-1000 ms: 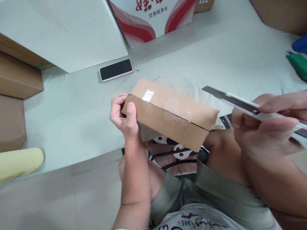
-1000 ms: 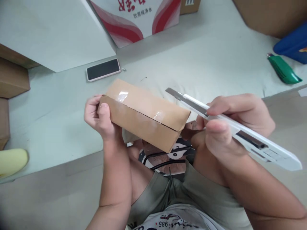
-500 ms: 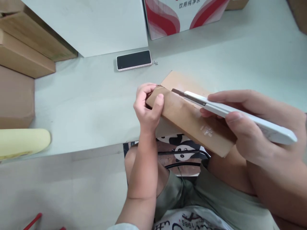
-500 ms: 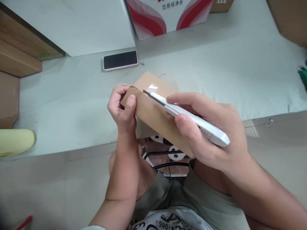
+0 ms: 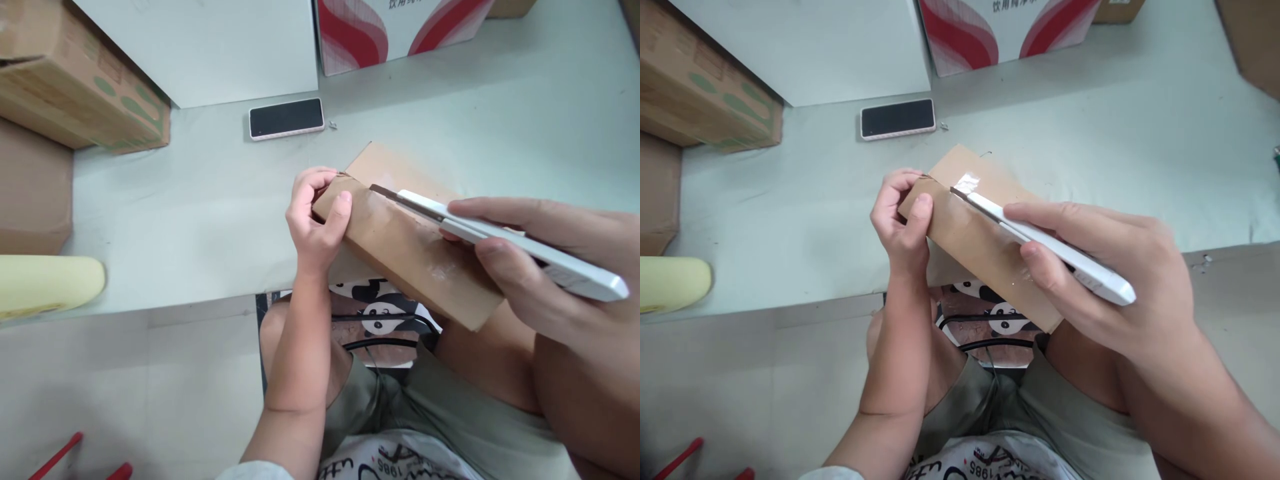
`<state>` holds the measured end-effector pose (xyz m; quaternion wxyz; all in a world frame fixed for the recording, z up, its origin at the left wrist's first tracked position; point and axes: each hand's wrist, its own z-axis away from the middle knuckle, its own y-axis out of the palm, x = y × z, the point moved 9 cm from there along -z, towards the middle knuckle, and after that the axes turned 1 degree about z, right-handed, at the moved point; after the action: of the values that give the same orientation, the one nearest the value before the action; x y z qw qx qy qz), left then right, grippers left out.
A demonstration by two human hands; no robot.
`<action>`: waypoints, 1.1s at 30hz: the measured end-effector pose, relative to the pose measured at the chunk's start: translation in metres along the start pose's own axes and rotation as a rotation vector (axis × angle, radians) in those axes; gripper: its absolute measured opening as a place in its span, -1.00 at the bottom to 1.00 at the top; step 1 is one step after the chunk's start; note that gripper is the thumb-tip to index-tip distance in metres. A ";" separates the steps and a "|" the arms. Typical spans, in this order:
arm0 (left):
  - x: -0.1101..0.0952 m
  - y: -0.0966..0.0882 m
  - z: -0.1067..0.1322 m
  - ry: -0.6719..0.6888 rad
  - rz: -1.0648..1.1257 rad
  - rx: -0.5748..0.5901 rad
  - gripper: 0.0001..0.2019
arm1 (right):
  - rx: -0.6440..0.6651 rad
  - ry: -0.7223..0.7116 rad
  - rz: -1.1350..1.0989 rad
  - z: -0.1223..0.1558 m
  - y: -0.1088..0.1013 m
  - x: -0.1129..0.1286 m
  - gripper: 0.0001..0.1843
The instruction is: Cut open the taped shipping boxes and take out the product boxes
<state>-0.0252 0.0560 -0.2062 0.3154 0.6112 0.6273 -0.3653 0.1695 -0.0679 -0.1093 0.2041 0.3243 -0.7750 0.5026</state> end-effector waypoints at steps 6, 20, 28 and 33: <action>0.001 0.000 -0.001 -0.003 -0.023 -0.017 -0.56 | -0.043 0.033 -0.021 0.006 -0.007 -0.003 -0.70; 0.001 0.001 -0.001 -0.009 -0.041 -0.026 -0.53 | -0.129 -0.034 0.058 0.010 -0.006 0.002 -0.70; 0.002 0.002 -0.001 -0.016 -0.035 -0.024 -0.52 | -0.012 -0.112 0.062 0.005 0.002 0.001 -0.69; 0.002 0.002 -0.001 -0.006 -0.018 -0.014 -0.53 | 0.032 -0.074 0.050 0.001 0.004 0.002 -0.69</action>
<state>-0.0237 0.0576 -0.2078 0.3183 0.6022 0.6345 -0.3653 0.1656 -0.0684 -0.1108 0.1574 0.3264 -0.7817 0.5076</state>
